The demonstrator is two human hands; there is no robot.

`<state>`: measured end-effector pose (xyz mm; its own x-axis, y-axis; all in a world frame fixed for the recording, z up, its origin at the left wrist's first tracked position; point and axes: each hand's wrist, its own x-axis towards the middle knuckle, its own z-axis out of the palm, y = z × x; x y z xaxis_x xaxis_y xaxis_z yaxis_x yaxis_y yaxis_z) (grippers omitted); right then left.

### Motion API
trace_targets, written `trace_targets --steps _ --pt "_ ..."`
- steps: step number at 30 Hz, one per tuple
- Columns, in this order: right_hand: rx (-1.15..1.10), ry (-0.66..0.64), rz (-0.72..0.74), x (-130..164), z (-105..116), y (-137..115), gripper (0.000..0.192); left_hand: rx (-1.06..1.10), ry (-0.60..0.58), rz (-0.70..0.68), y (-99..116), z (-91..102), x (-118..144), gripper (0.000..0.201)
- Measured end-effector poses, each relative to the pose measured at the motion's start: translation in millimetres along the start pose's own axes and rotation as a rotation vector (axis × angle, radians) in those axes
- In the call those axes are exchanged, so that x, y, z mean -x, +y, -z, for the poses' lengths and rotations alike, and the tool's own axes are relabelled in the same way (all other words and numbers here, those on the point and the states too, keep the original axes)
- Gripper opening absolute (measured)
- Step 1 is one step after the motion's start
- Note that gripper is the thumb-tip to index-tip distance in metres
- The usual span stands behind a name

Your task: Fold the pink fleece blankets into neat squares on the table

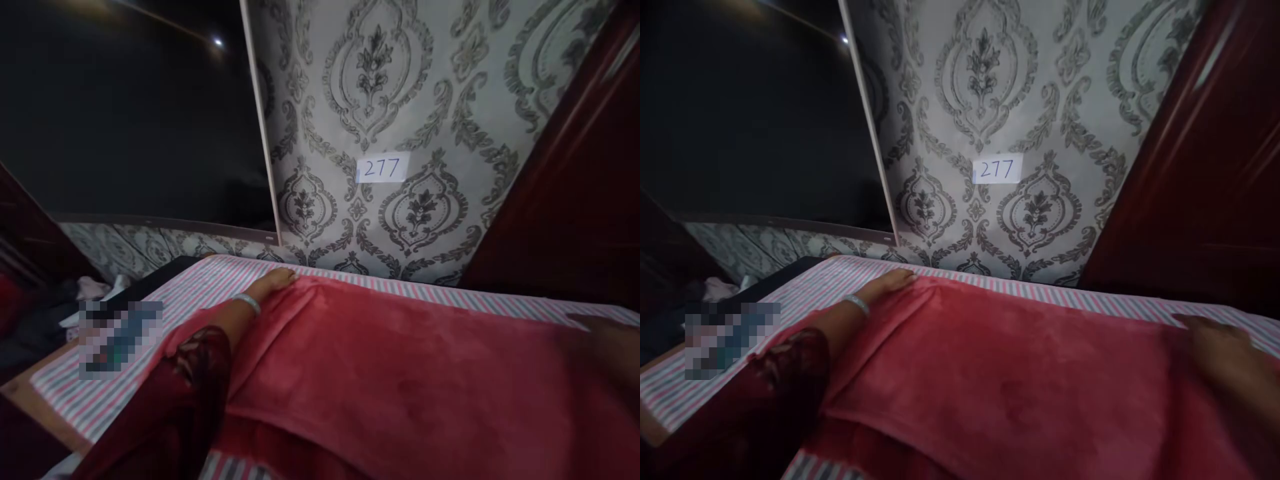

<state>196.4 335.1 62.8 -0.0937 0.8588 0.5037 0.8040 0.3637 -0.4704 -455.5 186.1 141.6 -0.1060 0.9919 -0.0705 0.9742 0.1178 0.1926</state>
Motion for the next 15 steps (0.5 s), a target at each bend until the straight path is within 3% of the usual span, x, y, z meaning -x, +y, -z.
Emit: trace_targets --steps 2,4,6,8,11,15 --pt "0.080 -0.101 0.024 -6.0 -4.9 -36.6 0.012 0.072 0.011 0.032 -16.8 13.3 20.3 0.033" --pt "0.095 -0.228 0.104 -6.0 -18.0 -89.3 0.019 0.145 0.036 0.041 -27.9 22.9 38.8 0.030" --pt "0.043 -0.329 0.279 -0.1 -38.0 -150.8 0.027 0.221 0.069 0.013 -30.2 29.6 53.6 0.030" --pt "-0.053 -0.370 0.444 8.8 -61.6 -213.7 0.030 0.296 0.094 -0.055 -23.2 35.1 65.6 0.032" --pt "-0.230 -0.335 0.574 21.1 -95.3 -301.0 0.036 0.380 0.094 -0.197 -0.5 43.8 84.1 0.035" --pt "-0.370 -0.306 0.687 32.9 -120.3 -390.3 0.054 0.409 0.084 -0.353 35.0 53.2 120.9 0.028"
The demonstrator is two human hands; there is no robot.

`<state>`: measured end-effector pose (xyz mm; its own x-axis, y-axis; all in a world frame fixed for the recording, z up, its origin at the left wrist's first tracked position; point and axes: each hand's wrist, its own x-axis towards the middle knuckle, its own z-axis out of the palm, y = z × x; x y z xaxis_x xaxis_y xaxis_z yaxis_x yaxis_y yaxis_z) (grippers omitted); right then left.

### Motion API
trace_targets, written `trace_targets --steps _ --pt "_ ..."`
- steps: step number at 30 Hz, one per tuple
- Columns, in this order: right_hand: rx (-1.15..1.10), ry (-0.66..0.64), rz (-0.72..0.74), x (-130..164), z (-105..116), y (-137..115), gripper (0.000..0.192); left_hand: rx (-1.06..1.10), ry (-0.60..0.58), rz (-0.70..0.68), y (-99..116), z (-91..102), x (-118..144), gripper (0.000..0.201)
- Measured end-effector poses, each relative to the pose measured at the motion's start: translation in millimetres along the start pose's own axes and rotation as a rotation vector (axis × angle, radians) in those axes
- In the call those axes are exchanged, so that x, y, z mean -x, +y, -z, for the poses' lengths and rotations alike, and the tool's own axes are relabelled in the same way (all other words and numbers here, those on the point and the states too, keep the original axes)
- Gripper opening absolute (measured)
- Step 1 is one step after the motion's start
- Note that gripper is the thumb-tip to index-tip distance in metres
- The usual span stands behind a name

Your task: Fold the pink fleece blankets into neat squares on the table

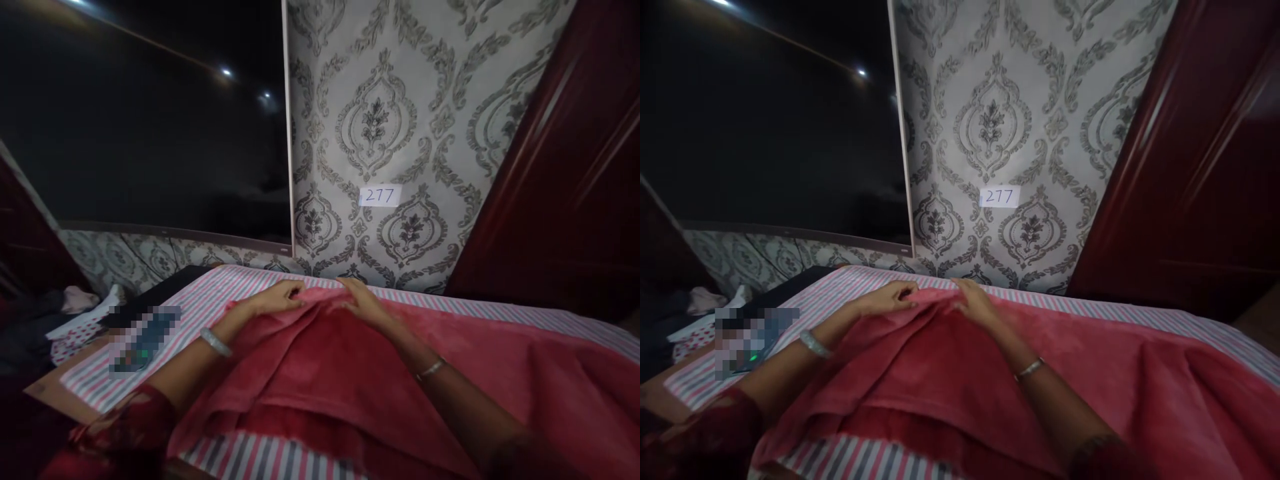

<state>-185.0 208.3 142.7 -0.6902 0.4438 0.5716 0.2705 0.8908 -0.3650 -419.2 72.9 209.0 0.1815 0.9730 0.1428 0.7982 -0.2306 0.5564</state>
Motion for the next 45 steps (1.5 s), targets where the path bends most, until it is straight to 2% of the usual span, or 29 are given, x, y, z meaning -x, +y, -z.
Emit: trace_targets --steps 3,5,8,11,13,15,17,19,22,25,29,34,36,41,43,45 --pt "-0.017 -0.026 0.041 -7.2 -10.3 -30.6 0.039 -0.054 0.051 -0.097 33.5 -12.1 30.7 0.015" --pt "-0.017 -0.007 0.056 11.3 -7.5 -41.7 0.036 -0.120 0.086 -0.152 53.4 -26.1 58.7 0.008" --pt "-0.002 0.115 0.100 67.4 0.7 -45.4 0.036 -0.213 0.083 -0.272 74.5 -51.9 106.2 0.014" --pt "0.015 0.158 0.071 131.8 -0.7 -41.2 0.036 -0.294 0.141 -0.302 77.8 -72.2 147.5 0.027" --pt "0.000 0.162 0.021 165.0 -10.2 -38.8 0.036 -0.324 0.276 -0.214 69.4 -78.2 168.3 0.023" --pt "-0.023 0.181 -0.022 185.8 -23.1 -38.8 0.034 -0.368 0.470 -0.088 55.8 -79.1 186.8 0.020" --pt "-0.036 0.204 -0.048 195.2 -34.4 -40.1 0.033 -0.414 0.668 0.061 41.9 -78.2 206.8 0.020" --pt "-0.039 0.219 -0.065 197.4 -40.7 -41.2 0.033 -0.385 0.807 0.211 31.6 -79.5 229.7 0.022" --pt "-0.044 0.228 -0.072 196.4 -42.5 -40.3 0.034 -0.232 0.881 0.382 26.0 -88.8 263.5 0.027" --pt "-0.050 0.238 -0.060 196.0 -42.2 -37.9 0.035 -0.129 0.851 0.489 27.5 -101.1 284.1 0.035" --pt "-0.050 0.260 -0.049 195.7 -44.1 -37.3 0.036 -0.127 0.784 0.537 28.5 -106.3 282.8 0.038" --pt "-0.058 0.259 -0.057 194.4 -46.4 -38.2 0.038 -0.154 0.818 0.398 27.3 -86.1 256.9 0.023" --pt "-0.059 0.269 -0.063 193.9 -46.8 -38.5 0.037 -0.047 0.835 0.350 27.2 -72.7 242.3 0.023" --pt "-0.091 0.278 -0.076 193.0 -45.9 -40.8 0.037 0.541 0.808 0.302 22.3 -45.3 195.8 0.034" --pt "-0.098 0.271 -0.090 192.8 -45.6 -41.8 0.036 0.629 0.768 0.275 16.9 -43.4 180.5 0.042" --pt "-0.094 0.265 -0.106 192.6 -45.8 -42.0 0.036 0.606 0.679 0.251 9.7 -48.1 172.6 0.051"
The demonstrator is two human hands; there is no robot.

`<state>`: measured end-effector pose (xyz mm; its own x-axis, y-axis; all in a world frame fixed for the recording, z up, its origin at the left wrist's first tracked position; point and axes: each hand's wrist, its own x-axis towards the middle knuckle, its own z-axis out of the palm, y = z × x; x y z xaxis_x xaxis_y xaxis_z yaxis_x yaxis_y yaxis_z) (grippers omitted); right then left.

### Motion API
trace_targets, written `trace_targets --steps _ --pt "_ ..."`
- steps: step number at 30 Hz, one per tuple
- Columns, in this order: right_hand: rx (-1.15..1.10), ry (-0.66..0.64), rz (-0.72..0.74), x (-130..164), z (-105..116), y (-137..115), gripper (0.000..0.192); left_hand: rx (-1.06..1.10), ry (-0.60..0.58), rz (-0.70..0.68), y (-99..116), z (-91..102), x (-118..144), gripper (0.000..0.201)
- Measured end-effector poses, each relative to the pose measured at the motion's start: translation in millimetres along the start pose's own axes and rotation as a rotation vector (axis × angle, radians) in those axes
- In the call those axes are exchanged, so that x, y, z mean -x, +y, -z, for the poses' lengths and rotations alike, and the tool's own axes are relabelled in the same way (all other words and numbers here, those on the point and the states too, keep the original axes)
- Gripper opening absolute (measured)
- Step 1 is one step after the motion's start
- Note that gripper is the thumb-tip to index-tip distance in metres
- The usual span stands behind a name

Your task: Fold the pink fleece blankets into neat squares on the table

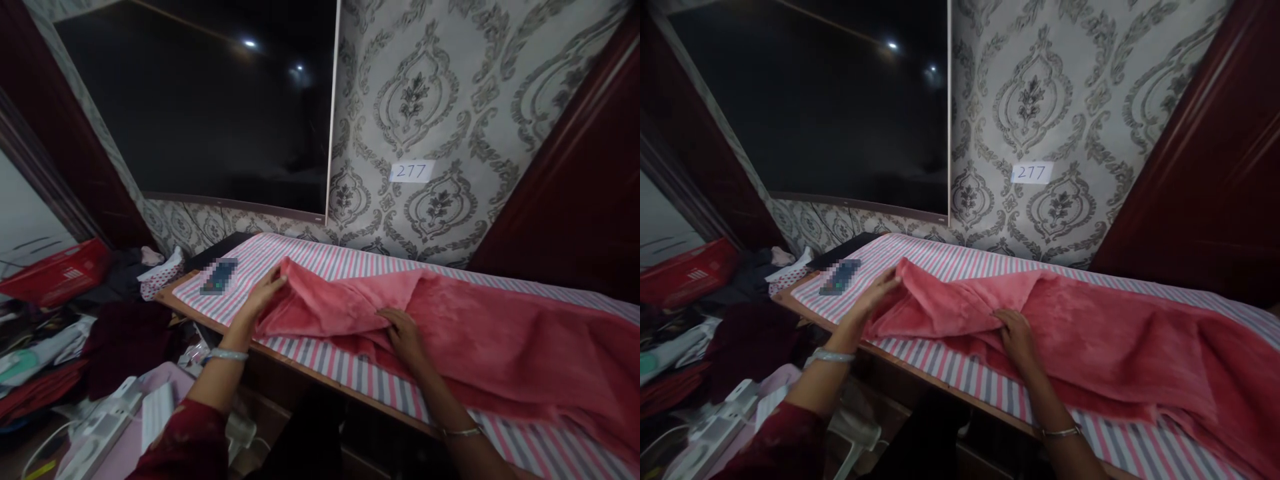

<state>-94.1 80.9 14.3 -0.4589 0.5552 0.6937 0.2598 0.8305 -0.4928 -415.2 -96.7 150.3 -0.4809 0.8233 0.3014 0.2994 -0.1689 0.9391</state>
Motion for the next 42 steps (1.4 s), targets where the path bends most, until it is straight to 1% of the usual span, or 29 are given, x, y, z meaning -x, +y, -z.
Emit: trace_targets --steps 2,3,5,7,10,15,18,22,24,27,30,32,33,35,37,40,42 --pt "0.007 -0.002 -0.013 0.0 -0.4 0.6 0.036 -0.141 -0.063 -0.031 -12.0 -1.8 1.3 0.053" --pt "0.009 -0.001 -0.018 0.1 -0.5 1.0 0.037 -0.228 -0.065 -0.052 -18.2 -1.6 3.9 0.052" --pt "0.003 -0.006 -0.017 0.3 -0.4 2.0 0.037 -0.362 -0.014 -0.086 -28.8 0.2 10.0 0.046" --pt "-0.003 -0.014 -0.009 0.5 -0.2 2.8 0.037 -0.413 0.036 -0.090 -35.2 1.6 14.5 0.040" --pt "0.003 -0.018 -0.006 0.5 -0.4 2.9 0.038 -0.459 0.056 -0.076 -37.0 -0.1 14.9 0.034" --pt "0.028 0.017 -0.008 -1.7 -1.3 -2.0 0.036 -0.425 0.038 -0.015 -31.6 -8.8 10.0 0.029" --pt "0.026 0.003 -0.024 -3.4 0.6 -6.7 0.040 -0.355 0.033 0.022 -31.4 -11.1 9.8 0.029" --pt "-0.002 -0.008 -0.033 -4.6 3.4 -10.5 0.040 -0.252 0.099 0.062 -34.8 -14.3 13.2 0.038" --pt "-0.006 0.002 -0.021 -4.9 3.8 -11.0 0.038 -0.193 0.106 0.088 -33.5 -16.9 16.7 0.042" --pt "0.001 0.012 -0.004 -5.0 3.5 -11.4 0.038 -0.085 0.074 0.133 -21.1 -19.2 23.8 0.046" --pt "0.012 0.010 -0.010 -4.6 3.0 -11.4 0.039 0.079 0.062 0.161 4.2 -15.9 32.3 0.053" --pt "0.019 0.008 -0.016 -4.4 2.4 -10.7 0.039 0.140 0.078 0.108 23.8 -10.3 38.3 0.056" --pt "0.021 0.010 -0.014 -4.5 2.2 -10.0 0.037 0.129 0.082 0.060 33.0 -6.8 41.4 0.053" --pt "0.022 0.011 -0.008 -5.6 2.0 -8.7 0.035 0.032 0.060 -0.028 48.3 0.8 47.2 0.042" --pt "0.031 0.005 -0.010 -8.4 2.6 -7.9 0.035 -0.125 0.008 -0.094 58.4 7.9 51.8 0.031" --pt "0.069 -0.021 -0.022 -15.9 5.4 -9.4 0.033 -0.326 -0.048 -0.181 64.1 15.9 55.3 0.029" --pt "0.093 -0.032 -0.020 -22.1 8.0 -12.2 0.031 -0.406 -0.045 -0.236 63.7 19.2 55.2 0.030"
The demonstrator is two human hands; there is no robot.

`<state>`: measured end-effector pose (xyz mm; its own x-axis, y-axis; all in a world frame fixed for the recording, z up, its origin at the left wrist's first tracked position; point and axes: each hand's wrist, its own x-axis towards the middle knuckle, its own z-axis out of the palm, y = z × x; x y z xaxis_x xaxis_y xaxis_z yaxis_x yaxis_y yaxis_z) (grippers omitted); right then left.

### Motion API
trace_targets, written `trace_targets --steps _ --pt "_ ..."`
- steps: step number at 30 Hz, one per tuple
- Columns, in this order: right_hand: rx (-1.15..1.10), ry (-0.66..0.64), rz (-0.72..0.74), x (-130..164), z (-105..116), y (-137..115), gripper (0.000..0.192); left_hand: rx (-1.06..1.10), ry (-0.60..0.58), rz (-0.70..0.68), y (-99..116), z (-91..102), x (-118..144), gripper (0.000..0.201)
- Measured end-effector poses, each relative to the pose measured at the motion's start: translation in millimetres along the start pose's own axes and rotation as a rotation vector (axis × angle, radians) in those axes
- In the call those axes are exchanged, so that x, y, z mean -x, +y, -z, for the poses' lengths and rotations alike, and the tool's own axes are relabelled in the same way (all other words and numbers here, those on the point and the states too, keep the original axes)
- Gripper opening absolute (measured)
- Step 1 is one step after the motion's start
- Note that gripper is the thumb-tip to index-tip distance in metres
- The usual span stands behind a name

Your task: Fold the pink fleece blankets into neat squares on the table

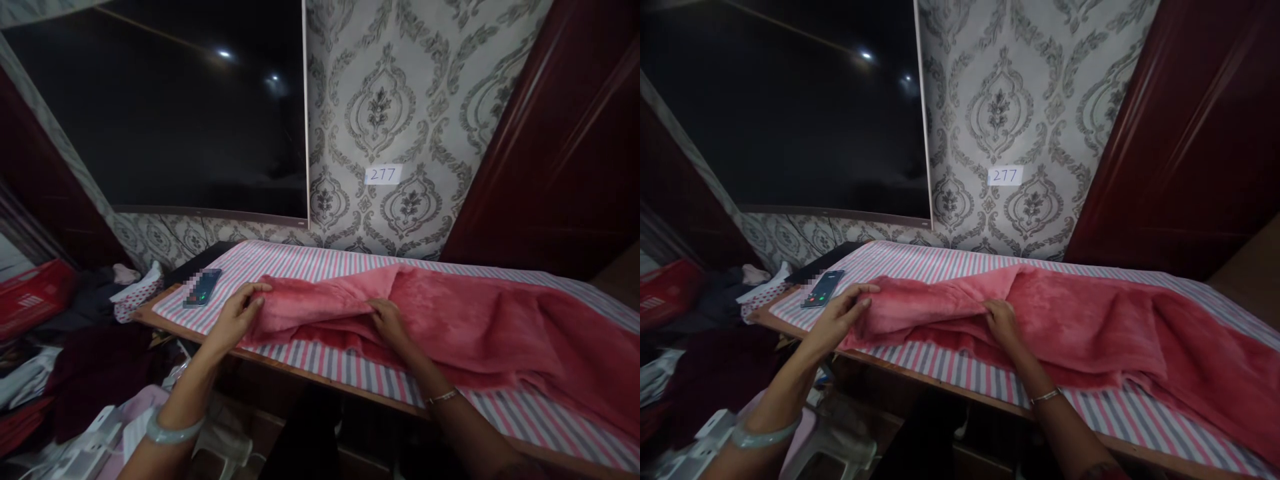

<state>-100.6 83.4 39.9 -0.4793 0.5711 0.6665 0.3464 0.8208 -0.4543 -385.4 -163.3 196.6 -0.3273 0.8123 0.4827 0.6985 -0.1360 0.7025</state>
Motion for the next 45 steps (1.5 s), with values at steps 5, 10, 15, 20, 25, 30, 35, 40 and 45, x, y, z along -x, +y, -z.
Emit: trace_targets --steps 5,10,15,20,25,30,35,40,45 --pt "0.051 -0.004 0.023 -16.6 7.7 -7.0 0.032 -0.243 0.066 -0.172 -5.4 3.0 -4.6 0.028" --pt "0.079 -0.015 0.038 -39.6 18.8 -11.8 0.027 -0.536 0.129 -0.248 7.2 18.8 -21.0 0.024" --pt "0.017 0.029 0.061 -79.2 42.2 -27.4 0.022 -0.516 0.229 -0.322 40.0 48.0 -54.0 0.012" --pt "-0.165 0.040 0.065 -120.6 64.1 -48.8 0.019 -0.236 0.333 -0.155 58.0 63.5 -87.4 0.020" --pt "-0.204 0.056 0.023 -153.5 58.7 -49.5 0.022 -0.240 0.492 -0.123 38.9 62.0 -119.2 0.023" --pt "-0.065 -0.079 -0.041 -190.1 23.1 -33.4 0.021 -0.262 0.457 0.051 -28.3 51.1 -157.0 0.022" --pt "0.011 -0.211 -0.104 -213.4 -33.9 -5.8 0.018 -0.324 0.356 0.265 -110.5 24.3 -192.5 0.018" --pt "0.118 -0.304 -0.189 -234.3 -71.0 27.6 0.019 -0.450 0.277 0.397 -165.2 -4.0 -240.5 0.007" --pt "0.230 -0.380 -0.230 -260.1 -92.5 52.7 0.020 -0.567 0.200 0.470 -201.6 -25.5 -291.3 0.008"
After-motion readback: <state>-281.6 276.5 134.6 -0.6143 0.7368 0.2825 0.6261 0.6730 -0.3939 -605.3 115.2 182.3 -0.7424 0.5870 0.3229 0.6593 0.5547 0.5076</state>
